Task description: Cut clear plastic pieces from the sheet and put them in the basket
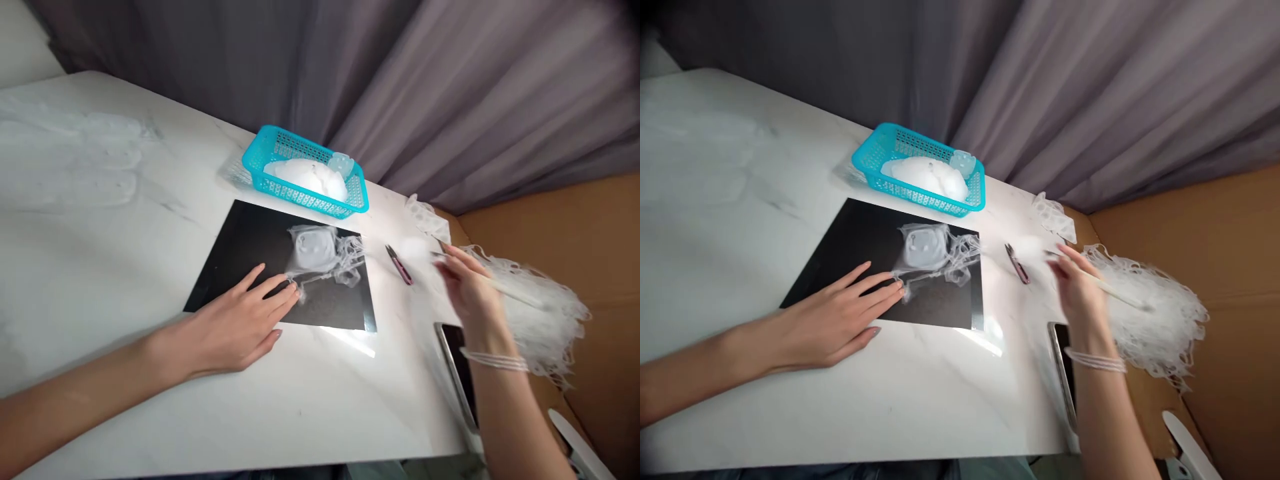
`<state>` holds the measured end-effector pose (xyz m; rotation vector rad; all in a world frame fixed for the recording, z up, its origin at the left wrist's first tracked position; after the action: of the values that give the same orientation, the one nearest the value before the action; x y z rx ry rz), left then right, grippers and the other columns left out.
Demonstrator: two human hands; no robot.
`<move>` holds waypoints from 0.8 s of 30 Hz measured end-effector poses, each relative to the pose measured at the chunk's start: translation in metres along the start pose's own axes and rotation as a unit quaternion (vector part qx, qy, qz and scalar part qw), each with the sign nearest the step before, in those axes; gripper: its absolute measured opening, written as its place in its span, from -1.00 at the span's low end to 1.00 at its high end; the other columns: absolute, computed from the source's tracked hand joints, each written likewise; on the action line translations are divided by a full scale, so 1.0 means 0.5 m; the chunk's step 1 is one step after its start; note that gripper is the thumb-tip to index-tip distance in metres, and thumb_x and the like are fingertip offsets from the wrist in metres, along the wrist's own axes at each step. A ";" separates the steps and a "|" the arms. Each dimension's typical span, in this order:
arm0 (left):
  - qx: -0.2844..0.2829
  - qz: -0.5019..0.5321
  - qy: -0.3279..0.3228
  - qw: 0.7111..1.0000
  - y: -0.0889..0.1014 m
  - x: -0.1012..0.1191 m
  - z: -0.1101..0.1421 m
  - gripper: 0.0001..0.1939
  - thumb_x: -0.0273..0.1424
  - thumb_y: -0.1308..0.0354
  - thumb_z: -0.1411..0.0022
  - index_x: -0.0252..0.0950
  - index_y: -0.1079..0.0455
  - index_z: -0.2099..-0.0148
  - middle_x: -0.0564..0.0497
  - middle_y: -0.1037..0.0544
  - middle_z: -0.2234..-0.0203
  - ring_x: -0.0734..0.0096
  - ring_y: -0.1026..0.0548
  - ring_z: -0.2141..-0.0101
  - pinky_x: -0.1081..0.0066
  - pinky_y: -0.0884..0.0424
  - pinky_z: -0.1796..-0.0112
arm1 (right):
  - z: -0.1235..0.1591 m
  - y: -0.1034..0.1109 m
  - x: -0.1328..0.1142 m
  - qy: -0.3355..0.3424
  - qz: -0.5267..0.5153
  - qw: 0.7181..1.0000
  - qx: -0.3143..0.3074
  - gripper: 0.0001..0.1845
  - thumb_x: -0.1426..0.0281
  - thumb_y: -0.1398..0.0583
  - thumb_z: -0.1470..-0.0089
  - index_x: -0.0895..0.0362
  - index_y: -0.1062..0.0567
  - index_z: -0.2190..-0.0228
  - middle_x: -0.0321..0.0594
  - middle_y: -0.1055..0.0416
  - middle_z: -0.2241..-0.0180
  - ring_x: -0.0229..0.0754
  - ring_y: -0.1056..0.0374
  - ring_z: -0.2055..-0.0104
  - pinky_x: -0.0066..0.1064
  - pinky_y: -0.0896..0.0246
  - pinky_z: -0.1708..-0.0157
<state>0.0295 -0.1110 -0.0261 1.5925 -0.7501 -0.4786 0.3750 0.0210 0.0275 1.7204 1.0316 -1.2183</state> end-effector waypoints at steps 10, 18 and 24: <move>0.112 0.225 0.068 0.965 0.052 -0.034 -0.005 -0.68 -0.40 0.09 -0.43 -0.31 -0.51 0.05 -0.12 -0.52 0.03 0.17 -0.42 -0.06 0.10 -0.30 -0.14 | 0.125 -0.101 -0.035 -0.113 -0.111 0.980 -0.122 -0.70 0.41 -0.38 0.09 0.07 -0.60 0.22 -0.24 -0.58 0.34 -0.21 -0.52 0.29 -0.37 -0.48 0.23; 0.069 0.760 0.177 0.622 0.035 -0.054 -0.019 -0.58 -0.20 -0.14 -0.35 -0.29 -0.45 -0.16 -0.15 -0.59 0.02 0.17 -0.54 0.03 0.15 -0.45 -0.02 | 0.242 -0.319 -0.113 -0.125 -0.148 0.931 -0.309 -0.82 0.31 -0.22 -0.11 0.02 -0.52 0.20 -0.17 -0.64 0.23 -0.07 -0.55 0.26 -0.21 -0.48 0.32; 0.114 0.781 0.225 0.571 0.030 -0.074 -0.001 -0.72 -0.27 -0.27 -0.27 -0.24 -0.59 0.01 -0.05 -0.68 0.24 0.34 -0.59 0.24 0.24 -0.48 0.05 | 0.246 -0.322 -0.090 -0.159 -0.196 0.919 -0.304 -0.85 0.36 -0.25 -0.10 0.01 -0.56 0.23 -0.24 -0.64 0.28 -0.17 -0.53 0.31 -0.34 -0.45 0.36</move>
<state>0.0010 -0.0852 -0.0155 0.6199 -1.4735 1.3321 0.1766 -0.0391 0.0192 0.8289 1.4046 -1.1937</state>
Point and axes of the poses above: each hand's wrist, its own z-axis away from the middle knuckle, its own y-axis out of the back of the hand, x = y × z, the point moved 9 cm from there along -z, towards the middle knuckle
